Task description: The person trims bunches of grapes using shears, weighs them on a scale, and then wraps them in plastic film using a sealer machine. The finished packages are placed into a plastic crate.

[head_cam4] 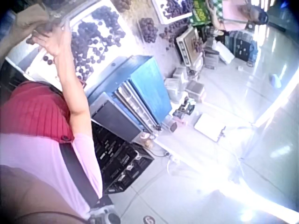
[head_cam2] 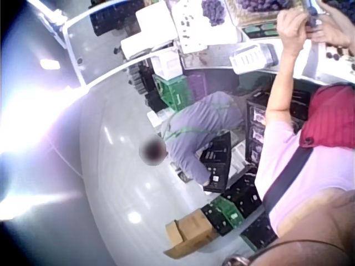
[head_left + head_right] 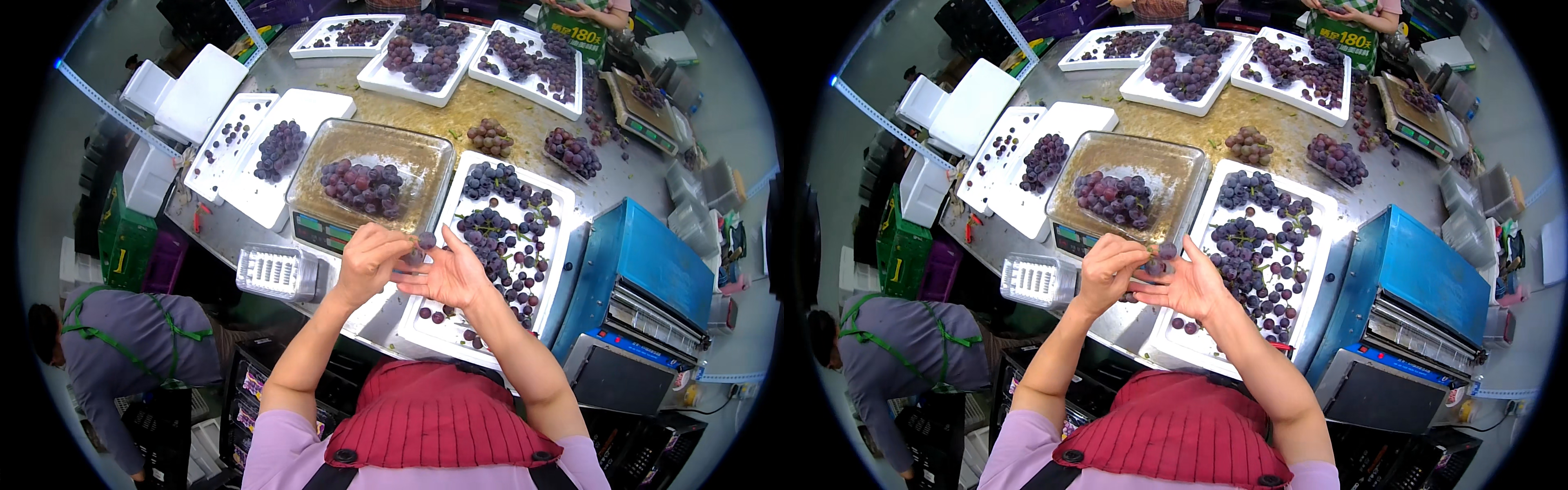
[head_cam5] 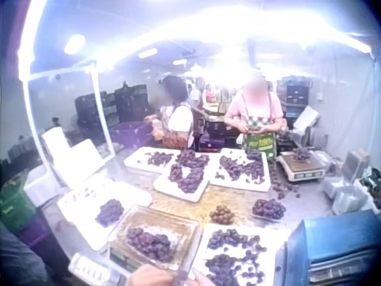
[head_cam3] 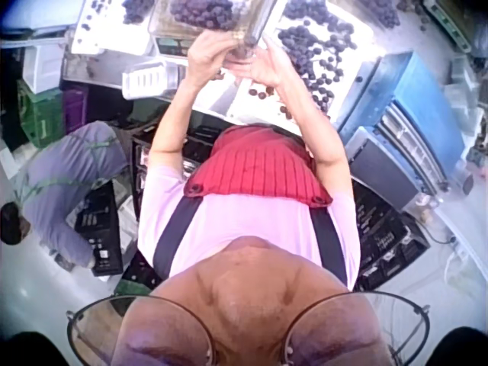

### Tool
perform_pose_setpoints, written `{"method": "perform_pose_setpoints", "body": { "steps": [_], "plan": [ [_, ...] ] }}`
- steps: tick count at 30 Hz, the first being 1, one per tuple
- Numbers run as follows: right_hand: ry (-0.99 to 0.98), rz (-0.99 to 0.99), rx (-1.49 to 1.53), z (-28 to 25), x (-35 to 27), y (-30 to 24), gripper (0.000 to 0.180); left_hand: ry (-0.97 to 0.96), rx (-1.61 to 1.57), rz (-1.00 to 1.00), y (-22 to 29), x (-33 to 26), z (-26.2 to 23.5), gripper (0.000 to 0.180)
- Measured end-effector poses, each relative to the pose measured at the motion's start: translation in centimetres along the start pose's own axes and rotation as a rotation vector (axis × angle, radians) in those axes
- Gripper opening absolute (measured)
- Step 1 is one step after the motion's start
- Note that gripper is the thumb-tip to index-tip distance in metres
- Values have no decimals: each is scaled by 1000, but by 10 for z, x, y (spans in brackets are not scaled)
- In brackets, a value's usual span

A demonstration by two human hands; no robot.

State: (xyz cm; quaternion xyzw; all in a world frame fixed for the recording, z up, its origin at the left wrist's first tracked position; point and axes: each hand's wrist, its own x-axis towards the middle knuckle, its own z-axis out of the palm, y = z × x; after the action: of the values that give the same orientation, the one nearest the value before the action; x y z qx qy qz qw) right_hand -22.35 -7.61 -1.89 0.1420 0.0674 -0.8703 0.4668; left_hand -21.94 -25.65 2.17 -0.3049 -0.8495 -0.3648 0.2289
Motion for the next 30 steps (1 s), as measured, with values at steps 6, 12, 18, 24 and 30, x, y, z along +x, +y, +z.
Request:
{"method": "perform_pose_setpoints", "body": {
  "steps": [6, 12, 18, 24, 30],
  "plan": [
    [-73, 104, 131, -13, 23, 5, 61, -177, -11, 203, -11, -3, -19, 26],
    [67, -66, 116, -11, 30, 9, 40, -214, -67, 157, -19, 3, -29, 24],
    [224, -445, -284, -5, 41, -17, 29, 36, -79, -212, -36, -9, -35, 14],
    [394, -834, -616, -6, 75, -45, 28, 50, -101, -371, -45, -28, -34, 11],
    [683, -1101, -1169, -11, 112, -49, 37, 9, -137, -417, -48, -35, -34, 11]
  ]
}}
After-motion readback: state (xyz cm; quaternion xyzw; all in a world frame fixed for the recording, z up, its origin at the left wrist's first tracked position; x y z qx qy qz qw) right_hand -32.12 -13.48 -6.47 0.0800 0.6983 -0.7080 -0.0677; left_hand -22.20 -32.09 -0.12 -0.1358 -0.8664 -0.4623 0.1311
